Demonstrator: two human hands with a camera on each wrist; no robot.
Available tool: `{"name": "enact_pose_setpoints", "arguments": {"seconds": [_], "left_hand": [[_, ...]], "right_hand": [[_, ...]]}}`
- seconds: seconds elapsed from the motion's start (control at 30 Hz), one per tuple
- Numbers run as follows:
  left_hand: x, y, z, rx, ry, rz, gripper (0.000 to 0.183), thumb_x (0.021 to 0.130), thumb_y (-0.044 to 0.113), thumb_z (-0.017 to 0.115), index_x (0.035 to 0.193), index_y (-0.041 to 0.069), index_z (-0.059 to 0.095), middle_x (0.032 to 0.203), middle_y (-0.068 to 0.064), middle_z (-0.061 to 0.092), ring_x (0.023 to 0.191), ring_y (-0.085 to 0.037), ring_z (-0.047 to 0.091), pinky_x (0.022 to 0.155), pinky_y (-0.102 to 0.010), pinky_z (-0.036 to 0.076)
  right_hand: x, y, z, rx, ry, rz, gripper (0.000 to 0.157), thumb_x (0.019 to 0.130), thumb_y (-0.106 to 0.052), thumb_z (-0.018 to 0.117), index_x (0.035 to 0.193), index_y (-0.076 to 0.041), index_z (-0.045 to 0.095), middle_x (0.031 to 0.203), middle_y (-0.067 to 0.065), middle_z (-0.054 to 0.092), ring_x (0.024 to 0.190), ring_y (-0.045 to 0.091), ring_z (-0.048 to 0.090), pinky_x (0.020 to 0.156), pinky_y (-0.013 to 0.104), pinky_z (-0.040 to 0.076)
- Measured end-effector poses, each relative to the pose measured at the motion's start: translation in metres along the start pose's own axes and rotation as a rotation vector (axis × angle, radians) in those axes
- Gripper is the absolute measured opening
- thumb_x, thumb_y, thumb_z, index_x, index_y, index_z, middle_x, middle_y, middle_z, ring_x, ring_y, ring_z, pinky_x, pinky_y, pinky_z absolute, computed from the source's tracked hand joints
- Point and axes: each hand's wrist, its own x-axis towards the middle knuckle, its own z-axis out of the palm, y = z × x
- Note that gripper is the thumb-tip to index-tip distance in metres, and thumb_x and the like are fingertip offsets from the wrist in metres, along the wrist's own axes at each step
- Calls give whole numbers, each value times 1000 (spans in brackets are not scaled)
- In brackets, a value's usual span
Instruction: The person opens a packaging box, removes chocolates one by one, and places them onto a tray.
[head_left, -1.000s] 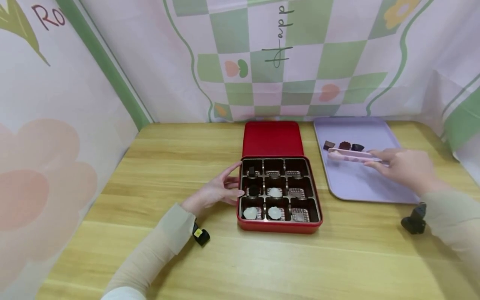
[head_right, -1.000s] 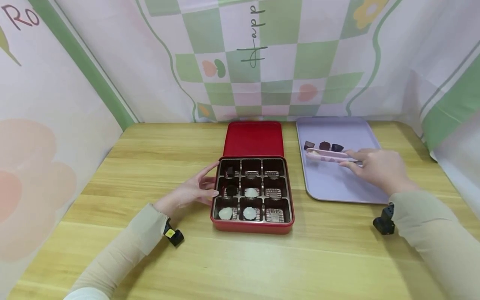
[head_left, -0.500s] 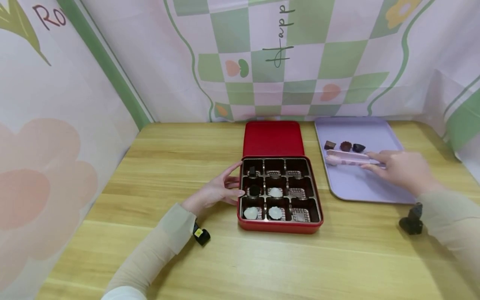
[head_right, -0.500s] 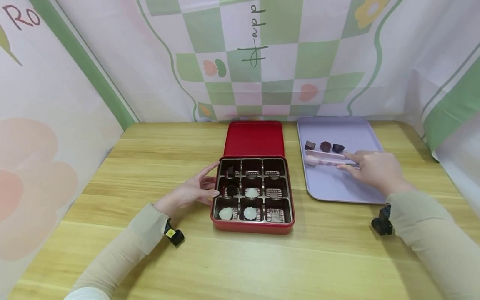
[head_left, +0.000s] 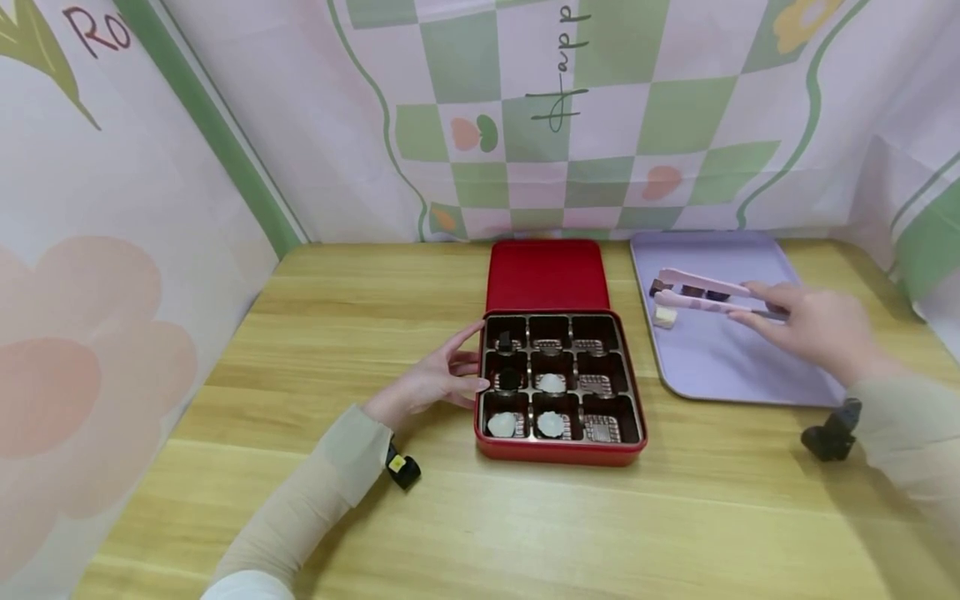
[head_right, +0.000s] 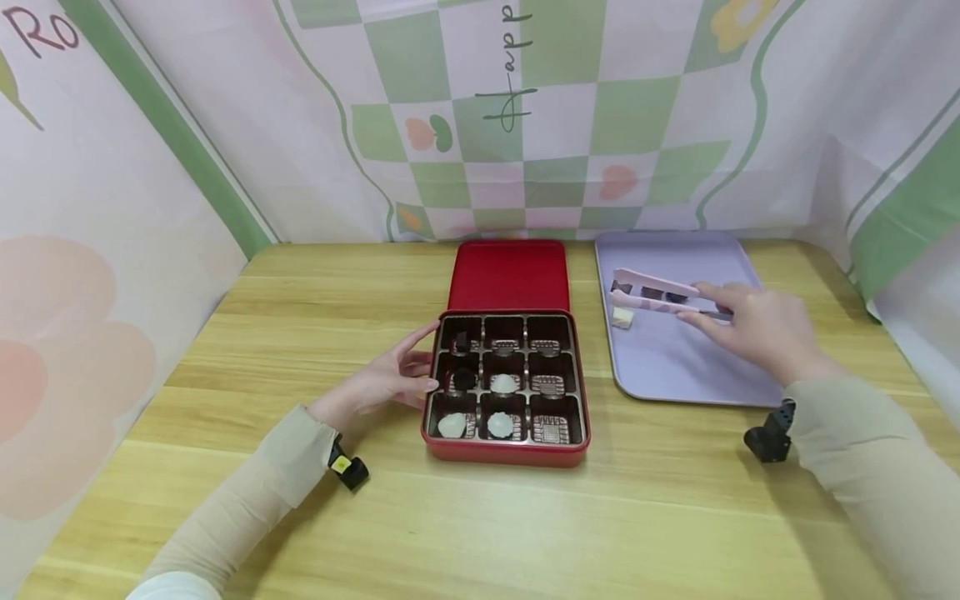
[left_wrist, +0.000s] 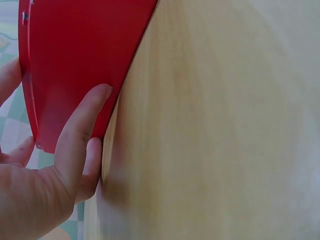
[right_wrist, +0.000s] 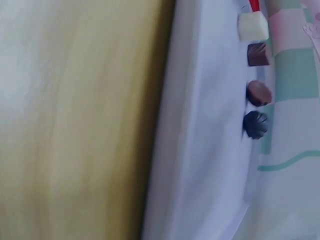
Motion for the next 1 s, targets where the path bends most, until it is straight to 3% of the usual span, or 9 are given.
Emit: {"name": "enact_pose_setpoints", "arguments": {"seconds": [0.3,0.47,0.6,0.8,1.0], "left_hand": [[1,1,1,6,-4,3,90,87,-8,59,151,38,15,145,-23,29,123,-31,45,83,-51,55],[1,0,1,2,6,-2,90,87,-9,59,150,39,16,144,-22,29,124,-31,44,83,-51,55],[0,0,1,-2,13,-4,89,87,-9,59,150,39,18,144,-21,30,123,-30,43,82,-51,55],[0,0,1,8,14,6,89,87,-8,59,150,38,17,143,-22,30,120,-28,45,81,-51,56],[0,-1,1,11,14,8,89,87,-9,59,150,38,17,143,-22,31,119,-28,46,81,-51,56]], "right_hand": [[10,-21,-9,12,12,-50,49,73,-40,77,109,-7,71,65,-1,57,54,11,41,45,26,30],[16,-35,-12,11,-2,-69,51,74,-45,75,111,-9,71,72,3,62,55,13,44,45,27,32],[21,-45,-11,46,64,-164,53,76,-53,71,105,-9,73,78,9,68,54,14,46,44,28,33],[28,-62,-5,95,211,-360,74,85,-73,39,99,-9,73,64,1,61,49,6,41,41,23,31],[33,-77,-4,120,240,-419,74,87,-72,36,99,-9,73,59,-7,48,48,1,32,39,21,26]]}}
